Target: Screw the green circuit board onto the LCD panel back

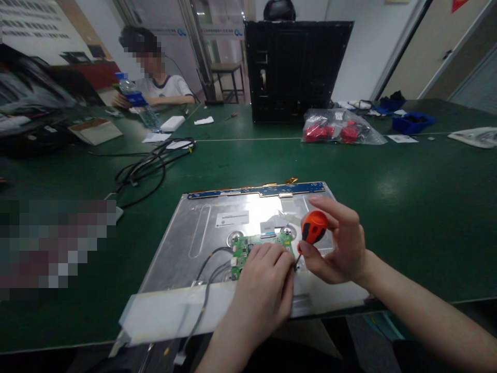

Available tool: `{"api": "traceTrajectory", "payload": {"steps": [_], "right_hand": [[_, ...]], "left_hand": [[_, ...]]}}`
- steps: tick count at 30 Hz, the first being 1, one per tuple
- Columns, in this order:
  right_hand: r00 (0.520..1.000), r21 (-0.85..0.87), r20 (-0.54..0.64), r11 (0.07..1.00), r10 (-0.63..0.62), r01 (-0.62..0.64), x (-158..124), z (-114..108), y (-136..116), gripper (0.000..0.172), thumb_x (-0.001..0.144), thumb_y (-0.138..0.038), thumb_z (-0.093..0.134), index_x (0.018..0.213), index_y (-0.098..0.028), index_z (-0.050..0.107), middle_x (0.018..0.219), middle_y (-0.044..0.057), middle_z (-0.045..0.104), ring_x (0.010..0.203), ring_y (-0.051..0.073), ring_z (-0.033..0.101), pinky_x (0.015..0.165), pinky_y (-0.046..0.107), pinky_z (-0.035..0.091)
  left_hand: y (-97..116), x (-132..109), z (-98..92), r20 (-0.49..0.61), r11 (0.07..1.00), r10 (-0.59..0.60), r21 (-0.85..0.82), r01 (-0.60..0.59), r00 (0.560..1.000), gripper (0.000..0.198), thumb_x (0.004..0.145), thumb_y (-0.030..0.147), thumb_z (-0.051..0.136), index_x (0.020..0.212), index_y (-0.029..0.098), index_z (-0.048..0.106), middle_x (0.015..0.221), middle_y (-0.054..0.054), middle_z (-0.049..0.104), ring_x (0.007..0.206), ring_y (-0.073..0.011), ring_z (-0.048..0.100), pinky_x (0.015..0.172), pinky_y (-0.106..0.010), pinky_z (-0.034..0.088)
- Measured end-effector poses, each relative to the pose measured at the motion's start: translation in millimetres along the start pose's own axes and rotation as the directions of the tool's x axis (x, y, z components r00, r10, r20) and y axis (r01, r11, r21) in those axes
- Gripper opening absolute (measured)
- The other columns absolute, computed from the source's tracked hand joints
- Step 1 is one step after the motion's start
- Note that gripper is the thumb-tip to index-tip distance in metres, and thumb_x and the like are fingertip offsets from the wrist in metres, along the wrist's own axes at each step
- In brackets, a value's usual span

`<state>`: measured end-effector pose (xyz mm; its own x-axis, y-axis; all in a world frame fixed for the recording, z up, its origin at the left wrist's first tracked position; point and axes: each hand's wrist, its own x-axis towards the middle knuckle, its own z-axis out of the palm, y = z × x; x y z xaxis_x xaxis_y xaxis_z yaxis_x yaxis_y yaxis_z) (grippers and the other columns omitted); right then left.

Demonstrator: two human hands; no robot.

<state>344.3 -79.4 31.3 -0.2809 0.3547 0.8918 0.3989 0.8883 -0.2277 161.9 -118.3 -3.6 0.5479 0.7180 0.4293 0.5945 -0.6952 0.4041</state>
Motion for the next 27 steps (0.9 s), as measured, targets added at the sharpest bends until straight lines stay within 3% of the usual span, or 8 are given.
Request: {"api": "traceTrajectory", "payload": {"steps": [7, 12, 17, 23, 27], "right_hand": [[0.998, -0.030, 0.053, 0.999, -0.033, 0.035, 7.8, -4.1, -1.1, 0.055, 0.098, -0.027, 0.056, 0.151, -0.017, 0.043, 0.077, -0.002, 0.066, 0.051, 0.015, 0.062, 0.046, 0.026, 0.055], [0.999, -0.094, 0.045, 0.995, -0.012, 0.016, 8.3, -3.2, -1.6, 0.061, 0.098, -0.029, 0.068, 0.153, -0.021, 0.045, 0.087, 0.001, 0.075, 0.065, 0.018, 0.072, 0.057, 0.026, 0.061], [0.998, -0.141, 0.055, 0.990, 0.008, 0.000, 6.5, -3.9, -2.6, 0.066, 0.096, -0.023, 0.065, 0.158, -0.019, 0.042, 0.105, 0.006, 0.079, 0.068, 0.018, 0.073, 0.057, 0.027, 0.061], [0.999, -0.142, 0.048, 0.990, 0.005, 0.001, 6.7, -4.0, -4.0, 0.069, 0.090, -0.018, 0.059, 0.157, -0.016, 0.042, 0.103, 0.008, 0.078, 0.056, 0.016, 0.065, 0.046, 0.028, 0.056], [0.997, -0.093, 0.072, 0.996, 0.015, -0.008, 9.5, -5.6, -4.8, 0.069, 0.088, -0.018, 0.054, 0.156, -0.014, 0.041, 0.083, 0.001, 0.073, 0.049, 0.015, 0.058, 0.045, 0.027, 0.054]], "left_hand": [[0.5, 0.1, 0.2, -0.043, 1.000, 0.024, 0.017, -0.024, 0.999, 0.016, 0.089, 0.005, 0.056, 0.093, 0.020, 0.059, 0.092, -0.007, 0.070, 0.087, -0.0273, 0.065, 0.078, -0.040, 0.052], [0.7, 0.4, 0.5, -0.034, 1.000, 0.014, 0.026, -0.013, 0.999, 0.016, 0.091, 0.006, 0.054, 0.095, 0.020, 0.061, 0.095, -0.009, 0.071, 0.088, -0.0280, 0.066, 0.077, -0.041, 0.053], [0.6, 0.7, 0.0, -0.011, 1.000, -0.001, 0.016, 0.002, 1.000, 0.015, 0.093, 0.008, 0.052, 0.094, 0.020, 0.061, 0.100, -0.010, 0.072, 0.091, -0.0284, 0.066, 0.079, -0.042, 0.053], [0.4, 0.2, 0.7, -0.008, 1.000, 0.002, 0.006, -0.001, 1.000, 0.015, 0.091, 0.007, 0.054, 0.093, 0.020, 0.061, 0.096, -0.009, 0.071, 0.090, -0.0287, 0.065, 0.079, -0.042, 0.051], [-0.5, -0.5, 1.3, -0.002, 1.000, -0.005, -0.001, 0.005, 1.000, 0.014, 0.091, 0.006, 0.055, 0.093, 0.019, 0.060, 0.095, -0.008, 0.070, 0.089, -0.0281, 0.064, 0.079, -0.042, 0.051]]}}
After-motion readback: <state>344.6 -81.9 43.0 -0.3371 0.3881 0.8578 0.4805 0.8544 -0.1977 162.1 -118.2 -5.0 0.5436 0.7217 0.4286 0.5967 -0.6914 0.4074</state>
